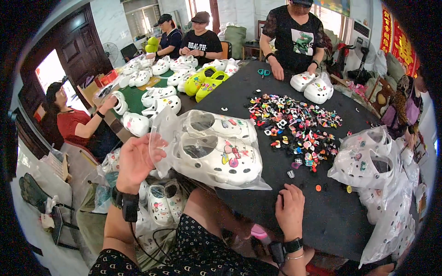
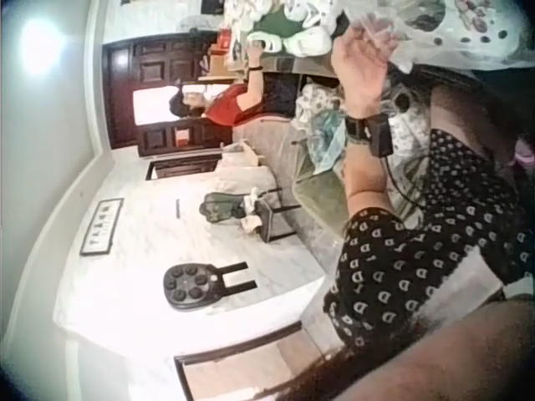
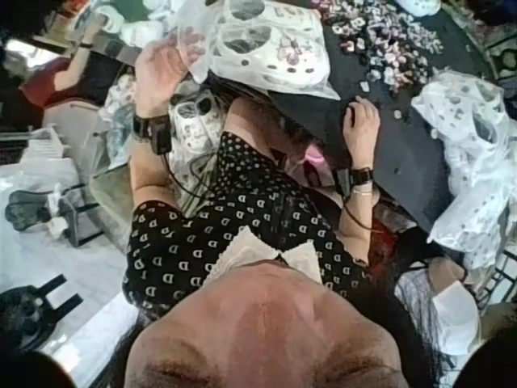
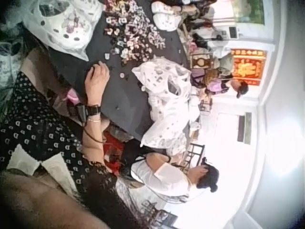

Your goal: Applying decorative charms to various pairs of clogs while working with a team at a workshop table.

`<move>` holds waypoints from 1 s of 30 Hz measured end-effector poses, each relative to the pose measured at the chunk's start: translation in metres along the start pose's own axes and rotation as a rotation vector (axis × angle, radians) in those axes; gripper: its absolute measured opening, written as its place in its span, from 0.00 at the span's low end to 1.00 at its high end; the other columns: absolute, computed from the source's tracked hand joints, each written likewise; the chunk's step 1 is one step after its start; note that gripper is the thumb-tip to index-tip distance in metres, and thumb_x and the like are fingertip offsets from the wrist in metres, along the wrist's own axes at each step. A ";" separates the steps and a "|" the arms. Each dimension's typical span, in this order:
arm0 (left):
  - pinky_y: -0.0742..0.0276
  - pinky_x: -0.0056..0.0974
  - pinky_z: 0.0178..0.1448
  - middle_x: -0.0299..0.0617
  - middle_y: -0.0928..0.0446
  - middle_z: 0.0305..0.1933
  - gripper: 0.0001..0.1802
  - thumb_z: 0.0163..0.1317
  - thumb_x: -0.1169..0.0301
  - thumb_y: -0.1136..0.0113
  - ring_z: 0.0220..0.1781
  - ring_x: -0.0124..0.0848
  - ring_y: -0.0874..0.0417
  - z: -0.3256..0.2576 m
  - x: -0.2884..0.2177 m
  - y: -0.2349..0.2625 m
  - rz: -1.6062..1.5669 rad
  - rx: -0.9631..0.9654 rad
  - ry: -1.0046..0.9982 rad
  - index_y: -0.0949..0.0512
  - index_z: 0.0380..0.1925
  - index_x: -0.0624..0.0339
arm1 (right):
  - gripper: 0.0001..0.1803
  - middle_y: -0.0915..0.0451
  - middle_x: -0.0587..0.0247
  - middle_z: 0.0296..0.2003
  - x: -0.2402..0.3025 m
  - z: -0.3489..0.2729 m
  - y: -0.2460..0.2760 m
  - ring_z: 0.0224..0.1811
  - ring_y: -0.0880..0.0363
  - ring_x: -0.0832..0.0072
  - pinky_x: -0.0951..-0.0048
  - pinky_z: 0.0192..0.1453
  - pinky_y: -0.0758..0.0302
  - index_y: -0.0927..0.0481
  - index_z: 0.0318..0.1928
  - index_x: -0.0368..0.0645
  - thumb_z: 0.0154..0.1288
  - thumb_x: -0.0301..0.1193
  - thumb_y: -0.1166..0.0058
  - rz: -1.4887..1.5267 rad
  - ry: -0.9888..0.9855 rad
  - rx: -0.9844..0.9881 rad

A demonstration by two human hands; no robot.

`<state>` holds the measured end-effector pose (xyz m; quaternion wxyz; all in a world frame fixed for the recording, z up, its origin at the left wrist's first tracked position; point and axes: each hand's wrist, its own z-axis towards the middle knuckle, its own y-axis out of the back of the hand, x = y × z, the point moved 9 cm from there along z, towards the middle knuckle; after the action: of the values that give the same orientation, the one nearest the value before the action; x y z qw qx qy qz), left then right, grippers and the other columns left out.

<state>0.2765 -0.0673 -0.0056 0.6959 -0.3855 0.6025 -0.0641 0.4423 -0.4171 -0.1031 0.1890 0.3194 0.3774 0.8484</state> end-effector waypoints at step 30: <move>0.28 0.50 0.64 0.51 0.21 0.53 0.20 0.59 0.61 0.40 0.57 0.46 0.21 0.104 0.056 -0.015 2.412 0.119 -0.745 0.19 0.51 0.53 | 0.09 0.23 0.51 0.48 0.005 0.001 0.001 0.56 0.27 0.51 0.53 0.61 0.32 0.24 0.40 0.38 0.58 0.22 0.42 0.009 0.097 -0.061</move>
<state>0.3895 -0.0608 -0.0426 0.4553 0.4447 0.3347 0.6949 0.4395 -0.4145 -0.0997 0.1762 0.2738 0.3587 0.8748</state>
